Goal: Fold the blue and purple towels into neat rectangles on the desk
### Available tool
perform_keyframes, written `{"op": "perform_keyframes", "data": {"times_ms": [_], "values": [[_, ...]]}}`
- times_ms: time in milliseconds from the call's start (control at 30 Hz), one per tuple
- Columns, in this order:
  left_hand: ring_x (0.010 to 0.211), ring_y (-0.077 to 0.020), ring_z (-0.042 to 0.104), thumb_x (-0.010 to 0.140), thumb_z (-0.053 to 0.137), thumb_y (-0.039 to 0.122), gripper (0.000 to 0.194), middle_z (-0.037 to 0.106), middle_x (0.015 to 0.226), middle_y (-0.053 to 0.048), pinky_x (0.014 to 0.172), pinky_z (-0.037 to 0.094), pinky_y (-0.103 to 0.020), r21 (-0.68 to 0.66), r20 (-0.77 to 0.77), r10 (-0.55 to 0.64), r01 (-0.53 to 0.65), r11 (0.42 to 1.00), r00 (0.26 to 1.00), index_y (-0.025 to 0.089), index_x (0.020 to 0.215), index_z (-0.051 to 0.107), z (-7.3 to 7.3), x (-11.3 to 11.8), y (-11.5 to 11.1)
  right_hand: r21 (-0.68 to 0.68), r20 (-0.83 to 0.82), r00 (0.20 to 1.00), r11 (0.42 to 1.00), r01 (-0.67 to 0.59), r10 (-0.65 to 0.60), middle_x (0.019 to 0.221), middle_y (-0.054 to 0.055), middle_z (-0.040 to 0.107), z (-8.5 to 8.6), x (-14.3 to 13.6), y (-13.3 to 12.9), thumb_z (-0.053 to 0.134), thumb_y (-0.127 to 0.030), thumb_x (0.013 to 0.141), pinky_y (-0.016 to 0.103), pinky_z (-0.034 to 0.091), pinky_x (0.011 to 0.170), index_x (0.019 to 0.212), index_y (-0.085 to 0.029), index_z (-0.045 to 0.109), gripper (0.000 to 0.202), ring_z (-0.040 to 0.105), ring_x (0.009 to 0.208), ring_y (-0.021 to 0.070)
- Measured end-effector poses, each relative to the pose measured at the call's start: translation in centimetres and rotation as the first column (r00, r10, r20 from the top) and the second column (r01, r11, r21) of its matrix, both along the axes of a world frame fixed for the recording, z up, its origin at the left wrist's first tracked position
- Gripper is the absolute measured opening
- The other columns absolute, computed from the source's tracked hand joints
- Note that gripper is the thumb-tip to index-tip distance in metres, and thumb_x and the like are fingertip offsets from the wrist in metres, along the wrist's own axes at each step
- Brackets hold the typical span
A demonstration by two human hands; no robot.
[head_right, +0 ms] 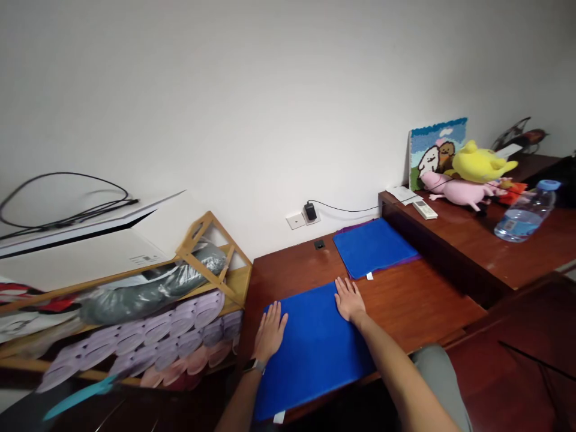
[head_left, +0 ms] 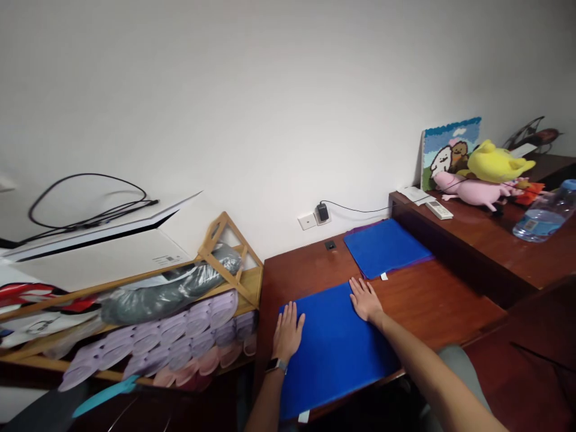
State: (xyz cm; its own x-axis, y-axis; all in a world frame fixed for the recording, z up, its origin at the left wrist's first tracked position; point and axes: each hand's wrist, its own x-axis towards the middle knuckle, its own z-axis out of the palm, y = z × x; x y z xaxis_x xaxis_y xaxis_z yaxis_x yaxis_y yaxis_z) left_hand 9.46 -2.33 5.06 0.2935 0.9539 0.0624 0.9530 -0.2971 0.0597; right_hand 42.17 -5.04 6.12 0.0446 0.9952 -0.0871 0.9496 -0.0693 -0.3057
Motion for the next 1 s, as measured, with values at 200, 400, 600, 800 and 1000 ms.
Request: {"op": "perform_keyframes", "data": {"times_ms": [200,400,600,800,1000], "values": [[0.159,-0.0256,0.022,0.107,0.013,0.057,0.076,0.027,0.171,-0.013,0.130,0.022,-0.048,0.019,0.019,0.035,-0.035,0.999,0.999,0.009,0.164,0.028,-0.6,-1.4,-0.3,-0.007,0.045,0.999,1.000,-0.001,0.001,0.175,0.001,0.016,-0.5,-0.2,0.3,0.017,-0.041,0.104,0.042,0.004,0.130,0.168,-0.018,0.015,0.067,0.008,0.161,0.0231],[0.158,-0.0249,0.024,0.106,0.014,0.057,0.073,0.029,0.170,-0.011,0.130,0.023,-0.048,0.023,0.042,0.078,-0.079,0.997,0.996,0.014,0.164,0.031,-0.2,-0.8,-0.4,-0.029,0.035,0.999,1.000,-0.012,0.013,0.175,0.000,0.013,-0.5,-0.4,0.9,0.015,-0.043,0.104,0.042,0.003,0.130,0.168,-0.020,0.015,0.068,0.007,0.162,0.0232],[0.157,-0.0244,0.027,0.108,0.018,0.050,0.068,0.034,0.168,-0.013,0.130,0.023,-0.049,0.017,0.064,0.049,-0.050,0.999,0.997,0.013,0.163,0.031,1.8,-0.6,-1.5,-0.085,-0.055,0.998,0.996,0.002,-0.007,0.175,0.000,0.014,1.9,0.1,0.9,0.011,-0.046,0.105,0.042,0.010,0.130,0.168,-0.020,0.015,0.068,0.009,0.161,0.0215],[0.158,-0.0205,0.023,0.110,0.016,0.044,0.063,0.030,0.170,-0.007,0.131,0.024,-0.048,0.174,0.190,-0.218,0.186,0.967,0.957,0.017,0.167,0.018,1.9,7.8,-7.2,0.087,-0.097,0.994,0.995,-0.039,0.047,0.173,0.001,0.021,-0.3,-0.1,-6.7,0.009,-0.054,0.106,0.043,0.008,0.131,0.167,-0.021,0.017,0.070,0.010,0.161,0.0197],[0.159,-0.0223,0.022,0.109,0.016,0.049,0.065,0.026,0.171,-0.004,0.131,0.023,-0.048,0.031,0.198,-0.312,0.312,0.950,0.929,0.019,0.166,0.020,0.5,18.7,-10.4,0.051,-0.004,0.995,0.994,-0.099,0.100,0.173,0.001,0.017,-1.5,-0.7,-10.2,0.026,-0.041,0.104,0.051,0.009,0.130,0.166,-0.025,0.021,0.064,0.010,0.161,0.0256]]}}
